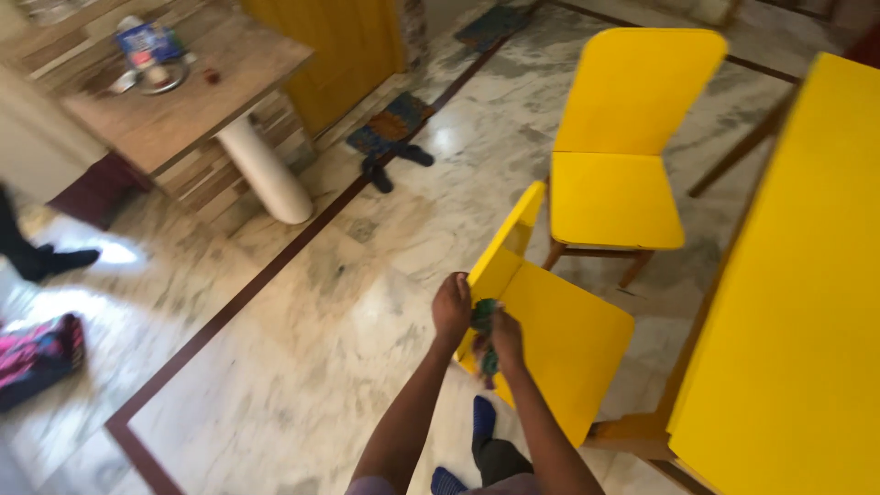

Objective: Wiping down a yellow dining table and chairs with a cloth.

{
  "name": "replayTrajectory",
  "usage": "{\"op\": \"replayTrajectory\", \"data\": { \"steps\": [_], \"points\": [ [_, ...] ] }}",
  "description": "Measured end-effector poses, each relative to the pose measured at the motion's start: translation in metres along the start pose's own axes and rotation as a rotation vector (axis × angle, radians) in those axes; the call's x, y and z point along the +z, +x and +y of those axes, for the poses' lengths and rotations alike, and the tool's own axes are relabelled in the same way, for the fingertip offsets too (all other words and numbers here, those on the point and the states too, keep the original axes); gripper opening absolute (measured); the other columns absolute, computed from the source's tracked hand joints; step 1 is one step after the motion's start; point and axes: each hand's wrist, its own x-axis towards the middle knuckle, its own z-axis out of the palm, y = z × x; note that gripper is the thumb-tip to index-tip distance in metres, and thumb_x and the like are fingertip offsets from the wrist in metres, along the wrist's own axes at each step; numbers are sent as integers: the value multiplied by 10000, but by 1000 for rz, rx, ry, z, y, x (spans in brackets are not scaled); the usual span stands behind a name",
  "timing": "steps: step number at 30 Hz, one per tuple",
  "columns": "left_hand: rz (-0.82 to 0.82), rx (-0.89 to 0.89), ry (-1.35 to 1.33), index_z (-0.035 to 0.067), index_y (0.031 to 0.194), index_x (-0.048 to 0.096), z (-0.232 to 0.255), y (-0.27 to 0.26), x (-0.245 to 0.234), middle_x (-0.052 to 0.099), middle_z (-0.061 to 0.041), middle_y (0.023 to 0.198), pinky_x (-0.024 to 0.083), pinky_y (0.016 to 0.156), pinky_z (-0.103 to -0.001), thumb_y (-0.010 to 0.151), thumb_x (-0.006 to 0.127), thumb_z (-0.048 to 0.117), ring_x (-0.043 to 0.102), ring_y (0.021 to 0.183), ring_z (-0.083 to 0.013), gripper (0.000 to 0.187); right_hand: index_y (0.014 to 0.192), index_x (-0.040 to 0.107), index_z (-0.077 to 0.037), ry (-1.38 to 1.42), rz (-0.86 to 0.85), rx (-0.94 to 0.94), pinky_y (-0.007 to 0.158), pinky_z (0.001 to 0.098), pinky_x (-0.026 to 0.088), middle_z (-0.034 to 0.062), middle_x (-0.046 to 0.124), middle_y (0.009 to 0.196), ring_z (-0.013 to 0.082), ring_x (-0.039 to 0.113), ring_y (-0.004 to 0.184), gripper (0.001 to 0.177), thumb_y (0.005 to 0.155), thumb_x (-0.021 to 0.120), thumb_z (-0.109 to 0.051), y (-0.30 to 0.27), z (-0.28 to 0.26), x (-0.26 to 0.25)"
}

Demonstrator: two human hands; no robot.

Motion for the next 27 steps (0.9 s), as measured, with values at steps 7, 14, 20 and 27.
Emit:
{"op": "replayTrajectory", "data": {
  "steps": [7, 14, 20, 27],
  "points": [
    [10, -74, -8, 79, 1060, 697, 9, -2, -9, 721, -197, 965, 539, 797, -503, 1058, 509, 276, 680, 922, -419, 272, 967, 674, 10, 101, 162, -102, 692, 451, 545, 175, 654, 919, 338, 672, 762, 358, 1019, 614, -339, 16, -71, -25],
    [-12, -127, -64, 65, 1058, 697, 23, -1, -15, 724, -172, 988, 553, 791, -459, 1038, 523, 258, 698, 906, -369, 261, 1266, 616, 9, -59, 392, -601, 946, 485, 485, 216, 580, 1244, 405, 572, 1129, 334, 984, 649, -167, 76, -134, -24],
    [-55, -134, -82, 51, 1047, 688, 33, 7, -19, 714, -164, 992, 564, 755, -426, 1045, 539, 247, 696, 851, -349, 246, 1169, 674, -42, -215, 355, -676, 1009, 472, 489, 180, 545, 1328, 397, 501, 1246, 170, 1023, 660, -129, 158, -121, -42],
    [10, -123, -37, 46, 1000, 696, 28, 10, -8, 716, -149, 941, 564, 721, -422, 1006, 584, 191, 697, 812, -344, 183, 1076, 715, -38, -265, 425, -603, 974, 497, 462, 217, 576, 1201, 395, 501, 1188, 148, 934, 714, -81, 304, -99, -74]
  ]
}}
